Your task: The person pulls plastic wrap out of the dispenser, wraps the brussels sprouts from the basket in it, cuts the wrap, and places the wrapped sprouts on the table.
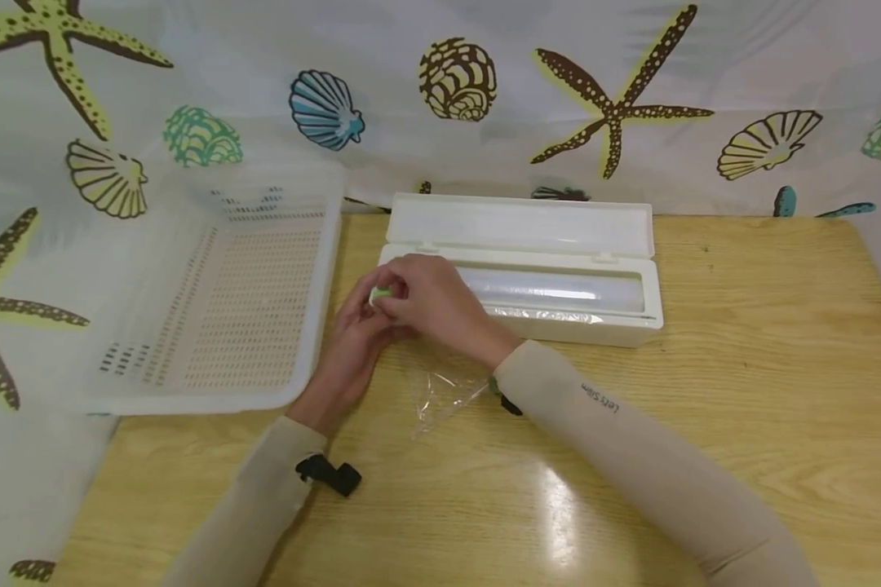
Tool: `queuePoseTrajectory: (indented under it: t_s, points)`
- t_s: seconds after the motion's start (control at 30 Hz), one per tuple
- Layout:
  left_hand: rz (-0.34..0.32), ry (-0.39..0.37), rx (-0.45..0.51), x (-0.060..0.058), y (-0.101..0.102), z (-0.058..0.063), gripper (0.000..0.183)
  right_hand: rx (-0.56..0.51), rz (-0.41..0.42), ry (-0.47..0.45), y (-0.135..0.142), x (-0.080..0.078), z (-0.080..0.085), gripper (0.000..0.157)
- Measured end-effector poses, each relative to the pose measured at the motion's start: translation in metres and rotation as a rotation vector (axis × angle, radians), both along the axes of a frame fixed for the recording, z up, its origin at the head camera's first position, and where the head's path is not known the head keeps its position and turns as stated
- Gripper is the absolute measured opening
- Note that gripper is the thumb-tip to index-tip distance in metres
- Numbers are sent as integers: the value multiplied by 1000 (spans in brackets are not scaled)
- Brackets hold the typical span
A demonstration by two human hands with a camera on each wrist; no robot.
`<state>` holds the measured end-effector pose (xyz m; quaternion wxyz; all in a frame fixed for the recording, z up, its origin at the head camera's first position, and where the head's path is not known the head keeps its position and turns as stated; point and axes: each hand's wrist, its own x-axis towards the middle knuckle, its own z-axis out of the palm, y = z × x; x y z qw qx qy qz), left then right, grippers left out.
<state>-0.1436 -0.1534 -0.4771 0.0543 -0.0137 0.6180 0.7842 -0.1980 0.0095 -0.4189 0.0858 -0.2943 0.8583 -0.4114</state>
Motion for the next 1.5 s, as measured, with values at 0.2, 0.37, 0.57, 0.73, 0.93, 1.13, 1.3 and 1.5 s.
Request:
queuePoseTrajectory:
  t_s: [0.2,0.37,0.57,0.73,0.93,1.13,1.3,1.5]
  points:
    - [10,-15,21,-2,-2,1,58,-4,-9,-15,-1,-1,1,9]
    - [5,-41,37,-2,-3,3,54,-49,-15,-43,0,-1,1,6]
    - [5,-47,60,-2,-2,4,54,-109,-26,-69,4,0,-1,4]
    - [12,-50,72,-1,-3,4,55,-123,-35,-49,5,3,-3,5]
    - [9,-62,71,-2,-6,6,56,-126,-19,2,5,4,-5,9]
    - [7,-55,74,-4,-6,5,55,-148,-7,57,9,4,-7,8]
    - [10,-58,81,-3,-4,4,54,-163,-4,67,12,6,-8,7]
    - [10,-53,73,-2,-3,2,53,-144,-15,62,15,7,-9,6]
